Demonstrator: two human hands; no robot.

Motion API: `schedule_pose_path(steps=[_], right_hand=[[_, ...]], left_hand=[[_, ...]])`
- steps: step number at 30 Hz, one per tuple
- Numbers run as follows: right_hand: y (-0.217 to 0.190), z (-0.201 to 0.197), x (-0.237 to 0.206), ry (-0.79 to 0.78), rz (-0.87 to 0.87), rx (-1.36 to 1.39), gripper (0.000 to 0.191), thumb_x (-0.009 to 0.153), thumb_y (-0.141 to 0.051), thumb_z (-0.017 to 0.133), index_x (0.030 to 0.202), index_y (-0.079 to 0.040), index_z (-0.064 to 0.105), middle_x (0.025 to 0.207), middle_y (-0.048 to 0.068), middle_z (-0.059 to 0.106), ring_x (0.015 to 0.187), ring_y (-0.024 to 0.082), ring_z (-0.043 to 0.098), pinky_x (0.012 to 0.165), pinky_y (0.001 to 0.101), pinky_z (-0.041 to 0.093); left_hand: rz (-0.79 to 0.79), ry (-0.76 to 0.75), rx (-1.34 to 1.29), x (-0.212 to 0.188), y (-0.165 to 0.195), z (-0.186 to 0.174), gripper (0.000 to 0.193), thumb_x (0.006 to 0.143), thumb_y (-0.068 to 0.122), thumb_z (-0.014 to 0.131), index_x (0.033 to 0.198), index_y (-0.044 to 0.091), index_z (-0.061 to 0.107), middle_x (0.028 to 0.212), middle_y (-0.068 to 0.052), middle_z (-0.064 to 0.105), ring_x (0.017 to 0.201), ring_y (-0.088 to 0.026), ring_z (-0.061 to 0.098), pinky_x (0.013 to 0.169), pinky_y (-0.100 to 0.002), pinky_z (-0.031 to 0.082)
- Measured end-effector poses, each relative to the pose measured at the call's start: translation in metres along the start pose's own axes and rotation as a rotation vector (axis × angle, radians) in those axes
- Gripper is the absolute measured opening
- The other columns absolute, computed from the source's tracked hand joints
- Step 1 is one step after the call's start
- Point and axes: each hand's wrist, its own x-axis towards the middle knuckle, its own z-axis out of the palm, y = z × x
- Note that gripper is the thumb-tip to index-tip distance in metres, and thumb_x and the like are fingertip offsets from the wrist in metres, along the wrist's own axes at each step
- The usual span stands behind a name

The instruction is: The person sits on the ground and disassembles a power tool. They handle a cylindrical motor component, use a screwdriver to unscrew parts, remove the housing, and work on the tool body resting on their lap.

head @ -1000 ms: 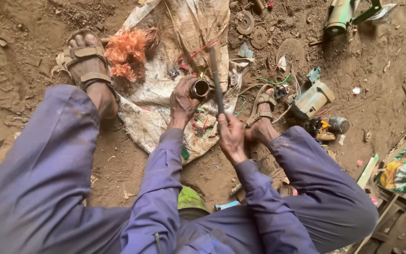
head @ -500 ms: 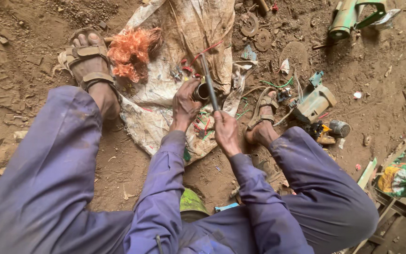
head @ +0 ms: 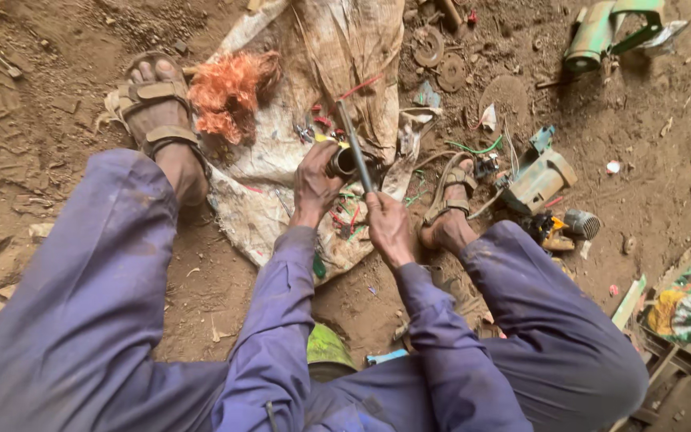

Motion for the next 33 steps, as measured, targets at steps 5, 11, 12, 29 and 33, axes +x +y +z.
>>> schedule_pose_path(steps=[5,11,12,29,33], right_hand=[[-0.005,-0.009,0.000,0.182,-0.372,0.411,0.040,0.109,-0.039,0.047,0.105,-0.006,0.068,0.062,-0.004,0.050,0.050,0.007,0.044,0.041,0.0272,0.036],[-0.002,0.003,-0.005,0.112,-0.257,0.315,0.040,0.108,-0.040,0.048,0.099,-0.006,0.069,0.067,-0.005,0.058,0.053,0.006,0.050,0.042,0.0276,0.040],[-0.001,0.004,-0.002,0.086,-0.224,0.144,0.042,0.109,-0.040,0.050,0.095,-0.006,0.071,0.068,-0.006,0.059,0.056,0.005,0.053,0.043,0.0275,0.043],[0.007,0.009,0.003,0.087,-0.094,0.038,0.042,0.104,-0.041,0.051,0.096,-0.007,0.074,0.061,-0.003,0.059,0.051,0.008,0.051,0.043,0.0260,0.039],[0.010,0.010,0.001,-0.013,-0.038,0.320,0.042,0.111,-0.035,0.056,0.089,0.001,0.063,0.064,-0.002,0.051,0.054,0.008,0.044,0.045,0.0263,0.035]], left_hand=[[-0.060,-0.017,0.002,-0.002,-0.002,0.000,0.045,0.076,0.004,0.081,0.120,0.007,0.073,0.131,-0.010,0.069,0.114,-0.029,0.071,0.100,-0.038,0.059],[-0.051,-0.025,0.052,0.001,-0.004,0.004,0.054,0.070,-0.002,0.077,0.121,0.010,0.072,0.132,-0.007,0.069,0.114,-0.030,0.069,0.101,-0.039,0.058],[-0.060,-0.036,0.049,0.001,-0.003,0.003,0.053,0.071,-0.003,0.076,0.122,0.011,0.072,0.133,-0.007,0.068,0.114,-0.030,0.070,0.100,-0.038,0.059],[-0.004,-0.028,0.117,-0.001,-0.004,0.002,0.056,0.070,-0.008,0.072,0.123,0.006,0.071,0.134,-0.013,0.067,0.113,-0.032,0.069,0.094,-0.038,0.060],[-0.016,-0.047,0.083,-0.002,0.000,0.003,0.060,0.069,-0.008,0.073,0.128,0.002,0.066,0.131,-0.015,0.065,0.109,-0.031,0.069,0.094,-0.038,0.062]])
